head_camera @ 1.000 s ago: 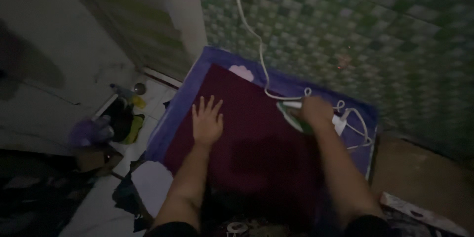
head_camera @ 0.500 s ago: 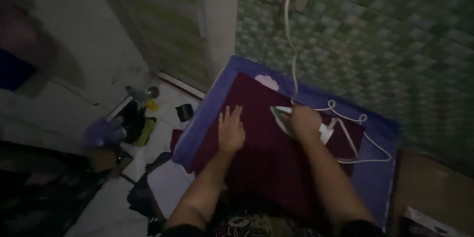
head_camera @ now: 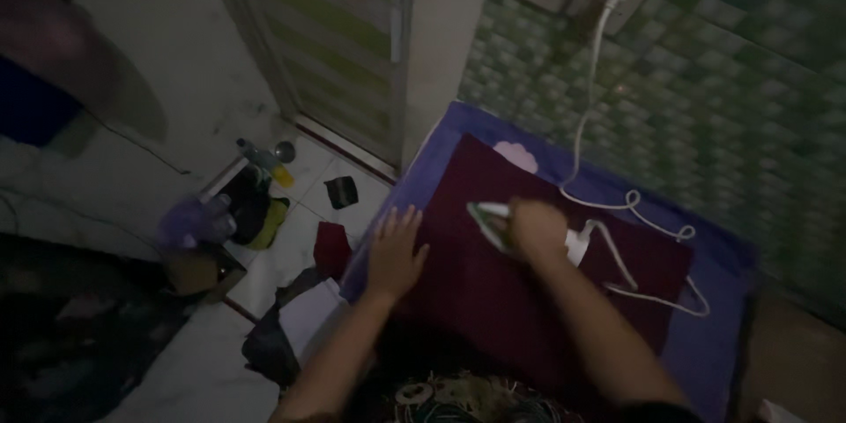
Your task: The person picks up a shirt and lays it flat on a board, smoothing the fabric by hand before pressing it with an iron. They repeat this for another section of the shirt.
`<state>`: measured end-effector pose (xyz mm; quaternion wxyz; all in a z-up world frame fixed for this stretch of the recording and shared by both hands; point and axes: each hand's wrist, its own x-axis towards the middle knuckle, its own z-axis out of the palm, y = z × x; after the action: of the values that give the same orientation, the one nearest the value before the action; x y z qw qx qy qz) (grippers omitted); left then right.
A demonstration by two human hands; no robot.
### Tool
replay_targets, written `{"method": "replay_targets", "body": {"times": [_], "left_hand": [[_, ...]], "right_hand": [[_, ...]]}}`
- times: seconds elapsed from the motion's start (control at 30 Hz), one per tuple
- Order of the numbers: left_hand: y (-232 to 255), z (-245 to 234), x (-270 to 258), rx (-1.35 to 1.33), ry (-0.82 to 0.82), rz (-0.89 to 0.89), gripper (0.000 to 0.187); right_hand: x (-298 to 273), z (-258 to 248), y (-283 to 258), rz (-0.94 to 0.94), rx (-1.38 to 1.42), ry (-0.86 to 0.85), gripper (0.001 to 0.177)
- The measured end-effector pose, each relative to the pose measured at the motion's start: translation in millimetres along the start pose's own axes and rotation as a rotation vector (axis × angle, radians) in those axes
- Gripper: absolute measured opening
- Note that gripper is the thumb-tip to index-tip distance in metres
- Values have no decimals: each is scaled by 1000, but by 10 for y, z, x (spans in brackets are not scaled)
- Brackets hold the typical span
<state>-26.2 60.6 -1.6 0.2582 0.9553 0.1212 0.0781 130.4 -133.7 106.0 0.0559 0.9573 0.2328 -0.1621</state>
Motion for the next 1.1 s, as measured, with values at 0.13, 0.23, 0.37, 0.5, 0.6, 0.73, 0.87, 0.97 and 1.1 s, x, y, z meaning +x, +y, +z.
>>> {"method": "replay_targets", "body": {"times": [0.13,0.23,0.37,0.5,0.6,0.73,0.87,0.97,1.1], "left_hand": [[-29,-15,2,-3,11,22,62],[-25,-50,53,-23,-50,-4,61],[-46,-68,63,-41,-3,34,62],[-79,-29,52,-120,60,19,60],[-123,21,39,-51,157,108,59],[-150,102,53,-72,155,85,59],[-191,180,12,-21,251,155,55],[-201,211,17,-25,256,130,51],[-231,229,45,-82,180,98,56]], "right_hand": [[383,-173,23,76,29,125,53],[532,-270,-89,16,-17,28,52],[599,-219,-371,-92,-124,-3,56],[889,-217,-333,-51,-73,203,57],[1227,-202,-300,5,22,237,56],[1585,-183,-254,113,1,248,61],[1567,-221,-233,109,-13,161,66],[1223,-282,-289,77,36,77,61],[490,-177,-387,-3,-2,-35,50]]}}
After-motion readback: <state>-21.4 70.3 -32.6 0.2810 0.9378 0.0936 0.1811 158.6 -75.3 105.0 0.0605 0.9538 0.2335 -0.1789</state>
